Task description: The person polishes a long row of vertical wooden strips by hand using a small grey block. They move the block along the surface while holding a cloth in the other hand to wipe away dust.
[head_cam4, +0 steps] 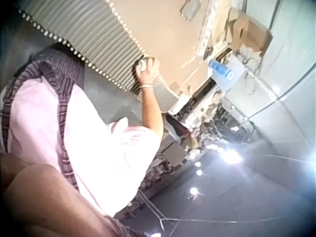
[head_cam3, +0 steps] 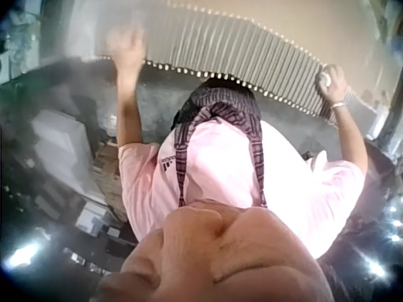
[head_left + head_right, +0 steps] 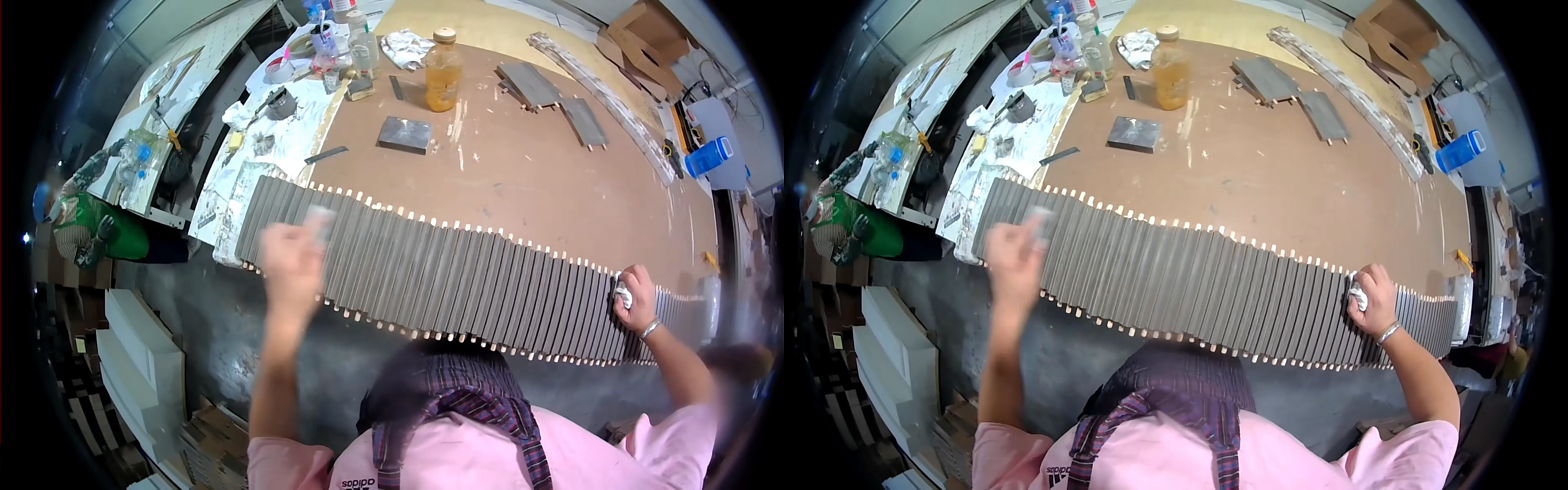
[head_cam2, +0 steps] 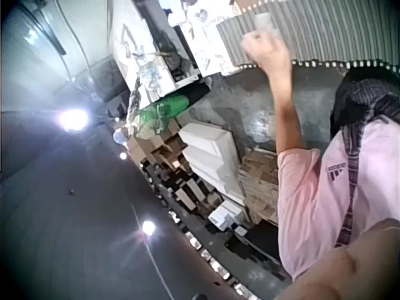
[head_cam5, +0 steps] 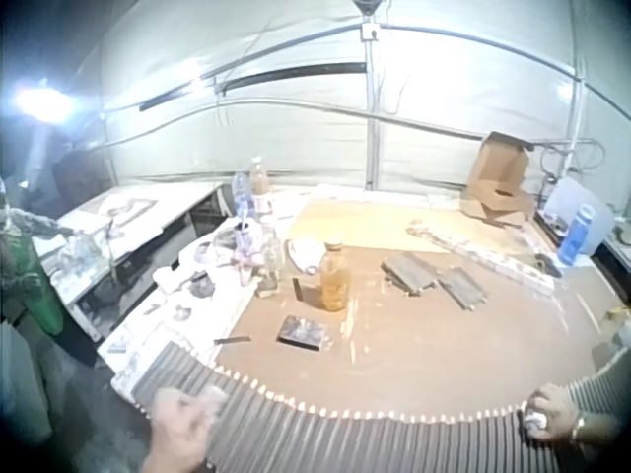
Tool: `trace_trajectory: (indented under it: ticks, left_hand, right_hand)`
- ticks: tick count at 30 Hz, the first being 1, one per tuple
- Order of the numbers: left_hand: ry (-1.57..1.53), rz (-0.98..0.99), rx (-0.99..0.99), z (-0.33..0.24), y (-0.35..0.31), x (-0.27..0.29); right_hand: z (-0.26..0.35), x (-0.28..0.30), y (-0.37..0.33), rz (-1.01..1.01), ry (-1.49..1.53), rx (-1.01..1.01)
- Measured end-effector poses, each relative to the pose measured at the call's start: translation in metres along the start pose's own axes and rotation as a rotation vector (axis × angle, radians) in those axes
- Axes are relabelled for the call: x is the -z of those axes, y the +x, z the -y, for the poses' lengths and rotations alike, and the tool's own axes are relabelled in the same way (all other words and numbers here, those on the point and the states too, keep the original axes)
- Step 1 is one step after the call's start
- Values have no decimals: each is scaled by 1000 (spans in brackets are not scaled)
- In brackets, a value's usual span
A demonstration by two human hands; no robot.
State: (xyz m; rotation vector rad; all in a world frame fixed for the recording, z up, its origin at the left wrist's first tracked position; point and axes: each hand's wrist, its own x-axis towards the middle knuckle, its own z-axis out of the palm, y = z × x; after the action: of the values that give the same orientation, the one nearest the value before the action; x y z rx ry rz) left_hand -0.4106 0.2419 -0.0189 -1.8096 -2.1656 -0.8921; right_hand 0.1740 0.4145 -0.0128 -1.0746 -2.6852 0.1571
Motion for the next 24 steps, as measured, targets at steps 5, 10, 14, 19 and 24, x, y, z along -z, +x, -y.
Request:
trace_trajectory:
  ticks: [5, 10, 14, 19, 24]
  left_hand:
    - [-73, 97, -17, -4, -11, -32]
    - [180, -11, 136, 57, 23, 0]
    - [-171, 71, -65, -43, 19, -45]
    - [158, 27, -14, 33, 43, -21]
    - [-44, 185, -217, -23, 32, -28]
  right_hand:
    - [-2, -4, 5, -26, 35, 40]
    - [-1, -2, 3, -48, 23, 38]
    - [-2, -1, 5, -46, 15, 29]
    - [2, -1, 1, -64, 44, 1]
    - [-3, -3, -2, -49, 26, 10]
